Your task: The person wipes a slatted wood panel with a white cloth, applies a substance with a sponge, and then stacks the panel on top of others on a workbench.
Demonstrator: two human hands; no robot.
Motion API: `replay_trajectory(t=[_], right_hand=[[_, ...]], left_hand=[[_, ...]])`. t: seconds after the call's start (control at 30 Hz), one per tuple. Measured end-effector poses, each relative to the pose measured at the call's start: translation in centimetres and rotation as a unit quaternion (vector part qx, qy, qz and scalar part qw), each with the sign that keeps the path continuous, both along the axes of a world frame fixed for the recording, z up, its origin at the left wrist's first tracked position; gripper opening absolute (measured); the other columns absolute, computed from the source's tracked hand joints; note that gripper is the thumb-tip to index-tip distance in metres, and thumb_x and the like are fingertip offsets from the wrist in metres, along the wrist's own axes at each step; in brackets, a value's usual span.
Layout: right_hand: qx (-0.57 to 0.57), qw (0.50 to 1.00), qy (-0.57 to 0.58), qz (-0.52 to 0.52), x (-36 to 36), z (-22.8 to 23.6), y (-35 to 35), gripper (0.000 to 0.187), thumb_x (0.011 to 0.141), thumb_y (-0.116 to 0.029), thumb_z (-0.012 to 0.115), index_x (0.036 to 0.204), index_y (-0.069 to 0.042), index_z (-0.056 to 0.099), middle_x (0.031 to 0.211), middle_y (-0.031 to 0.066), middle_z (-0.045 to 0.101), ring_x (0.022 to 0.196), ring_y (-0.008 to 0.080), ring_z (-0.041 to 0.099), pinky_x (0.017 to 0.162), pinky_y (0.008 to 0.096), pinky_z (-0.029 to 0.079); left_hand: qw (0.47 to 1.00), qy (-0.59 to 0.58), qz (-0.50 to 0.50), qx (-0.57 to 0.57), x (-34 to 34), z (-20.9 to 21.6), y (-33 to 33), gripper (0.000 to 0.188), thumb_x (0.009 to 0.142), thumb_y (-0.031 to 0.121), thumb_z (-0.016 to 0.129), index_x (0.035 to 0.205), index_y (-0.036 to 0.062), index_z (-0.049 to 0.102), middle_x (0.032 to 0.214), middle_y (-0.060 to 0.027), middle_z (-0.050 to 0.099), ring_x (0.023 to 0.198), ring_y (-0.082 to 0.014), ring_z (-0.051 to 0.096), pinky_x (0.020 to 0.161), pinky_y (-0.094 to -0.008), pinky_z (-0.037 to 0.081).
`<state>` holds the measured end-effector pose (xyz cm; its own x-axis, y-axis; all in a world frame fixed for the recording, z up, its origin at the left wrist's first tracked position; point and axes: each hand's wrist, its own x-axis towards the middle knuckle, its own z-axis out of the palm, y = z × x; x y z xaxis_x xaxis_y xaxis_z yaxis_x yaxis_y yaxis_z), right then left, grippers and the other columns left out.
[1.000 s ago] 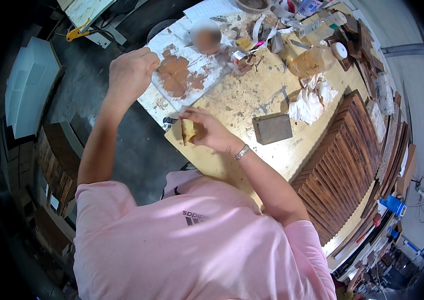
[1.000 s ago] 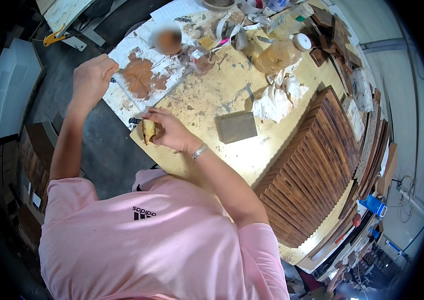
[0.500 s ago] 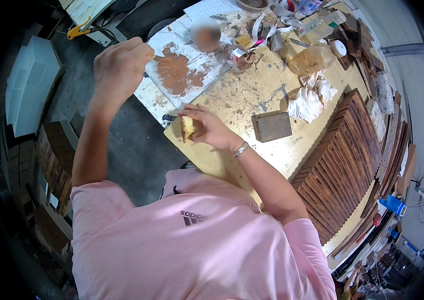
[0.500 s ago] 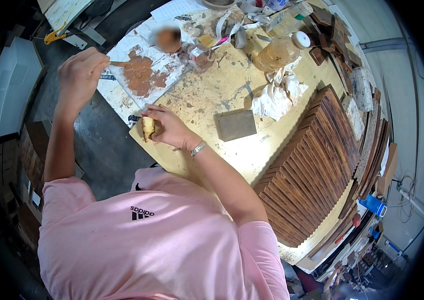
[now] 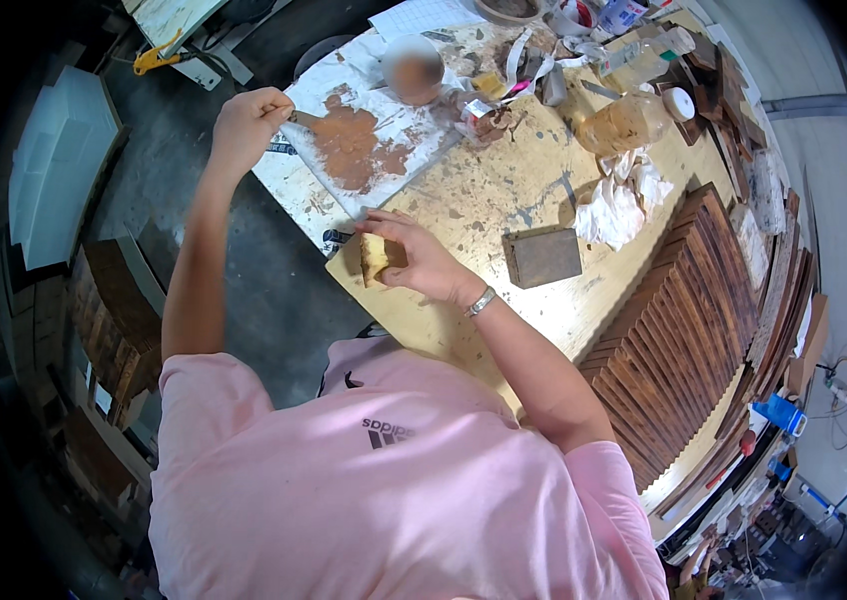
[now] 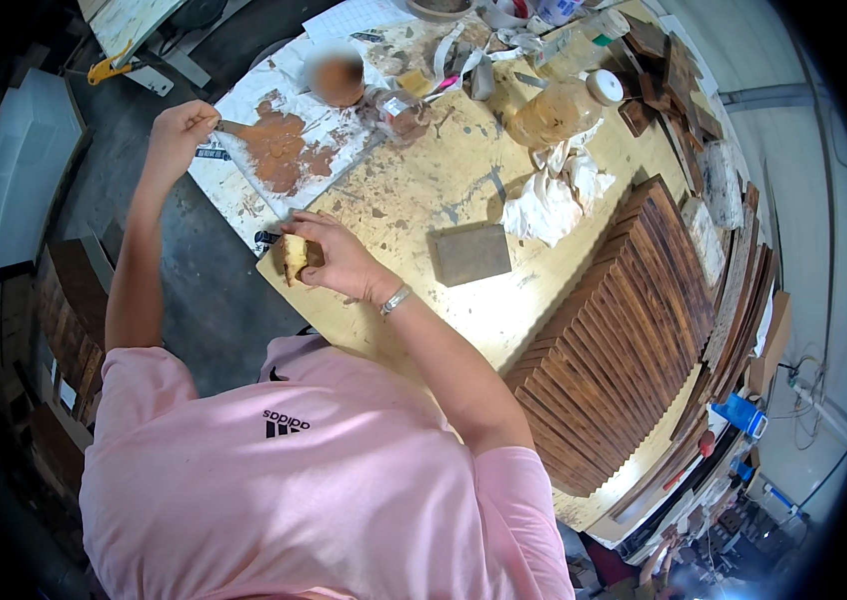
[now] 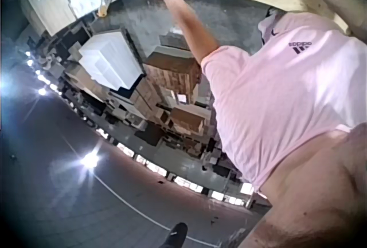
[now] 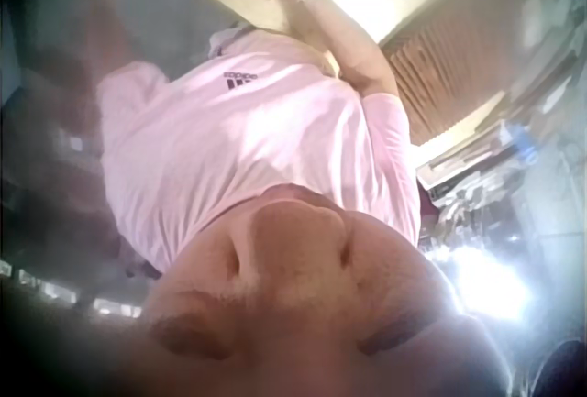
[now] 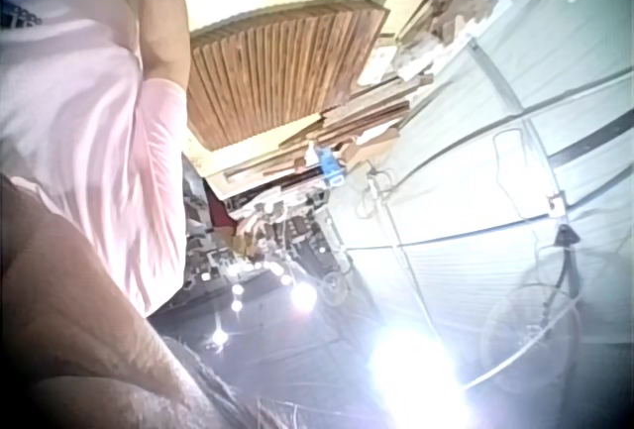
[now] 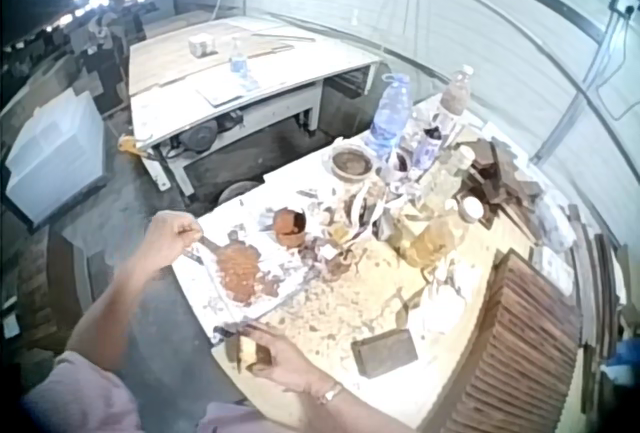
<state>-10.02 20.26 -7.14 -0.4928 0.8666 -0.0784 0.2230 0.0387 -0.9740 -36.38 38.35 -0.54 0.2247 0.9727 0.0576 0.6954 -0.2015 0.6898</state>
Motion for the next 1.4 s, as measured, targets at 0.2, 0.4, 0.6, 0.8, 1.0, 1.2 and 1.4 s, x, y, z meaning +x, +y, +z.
replay_trajectory(t=[0.2,0.4,0.6,0.8,1.0,1.2,1.4], right_hand=[[-0.12,0.988,0.098,-0.027,0.2,1.7,-0.2,0.064,0.075,0.0,0.067,0.138,-0.005,0.057,0.143,0.0134,0.053,0.135,0.0239,0.049,0.111,0.035,0.04],[-0.241,0.946,0.19,-0.1,1.2,3.8,-0.6,0.053,0.08,0.012,0.064,0.132,0.003,0.056,0.117,0.0041,0.064,0.111,0.0157,0.062,0.097,0.0279,0.049],[-0.233,0.903,0.303,-0.196,2.1,4.3,-0.6,0.057,0.079,0.013,0.065,0.134,0.001,0.055,0.12,0.0056,0.066,0.111,0.0154,0.063,0.097,0.0294,0.05],[-0.215,0.887,0.349,-0.213,3.6,5.3,-0.2,0.061,0.079,0.017,0.062,0.138,0.001,0.053,0.128,0.0083,0.064,0.118,0.0166,0.061,0.101,0.0307,0.05],[-0.204,0.918,0.309,-0.144,4.6,4.7,-0.5,0.063,0.078,0.01,0.068,0.138,-0.006,0.058,0.139,0.0088,0.061,0.126,0.0205,0.059,0.107,0.038,0.048],[-0.186,0.929,0.275,-0.166,4.7,6.3,-1.3,0.069,0.078,0.014,0.067,0.143,-0.003,0.053,0.134,0.0053,0.063,0.124,0.0165,0.057,0.108,0.0322,0.043],[-0.208,0.928,0.26,-0.167,5.3,6.1,-3.4,0.055,0.085,-0.005,0.067,0.138,-0.003,0.057,0.133,0.0103,0.064,0.122,0.0206,0.06,0.109,0.0355,0.042]], left_hand=[[0.983,-0.108,0.032,-0.143,-3.2,-6.2,3.0,0.007,0.085,0.004,0.065,0.088,-0.0002,0.07,0.068,-0.0018,0.063,0.063,-0.0079,0.054,0.059,-0.0263,0.041],[0.994,0.066,0.07,-0.045,-2.3,-6.7,2.4,0.009,0.087,0.008,0.067,0.091,0.0016,0.071,0.072,-0.0042,0.065,0.065,-0.0091,0.057,0.062,-0.0289,0.045],[0.999,-0.007,-0.004,0.034,0.6,-5.8,-1.7,0.019,0.094,0.017,0.067,0.101,0.0005,0.071,0.088,-0.0025,0.072,0.079,-0.0108,0.065,0.073,-0.0288,0.05],[0.792,-0.419,-0.056,-0.442,7.4,-2.4,-11.4,0.03,0.102,0.028,0.06,0.106,-0.0002,0.068,0.098,-0.0107,0.071,0.088,-0.0186,0.07,0.08,-0.0336,0.057],[0.592,-0.598,-0.081,-0.535,8.7,-5.0,-15.4,0.034,0.102,0.031,0.057,0.122,0.0039,0.062,0.117,-0.0124,0.07,0.094,-0.0277,0.07,0.085,-0.0449,0.056],[0.706,-0.561,-0.07,-0.427,8.7,-1.7,-15.0,0.023,0.094,0.013,0.067,0.115,0.0029,0.064,0.104,-0.0069,0.069,0.093,-0.0176,0.066,0.086,-0.0343,0.053],[0.977,0.015,-0.032,0.209,6.6,-1.5,-8.8,0.024,0.074,0.01,0.08,0.092,0.0117,0.065,0.095,-0.0006,0.067,0.092,-0.0206,0.061,0.086,-0.0386,0.043]])
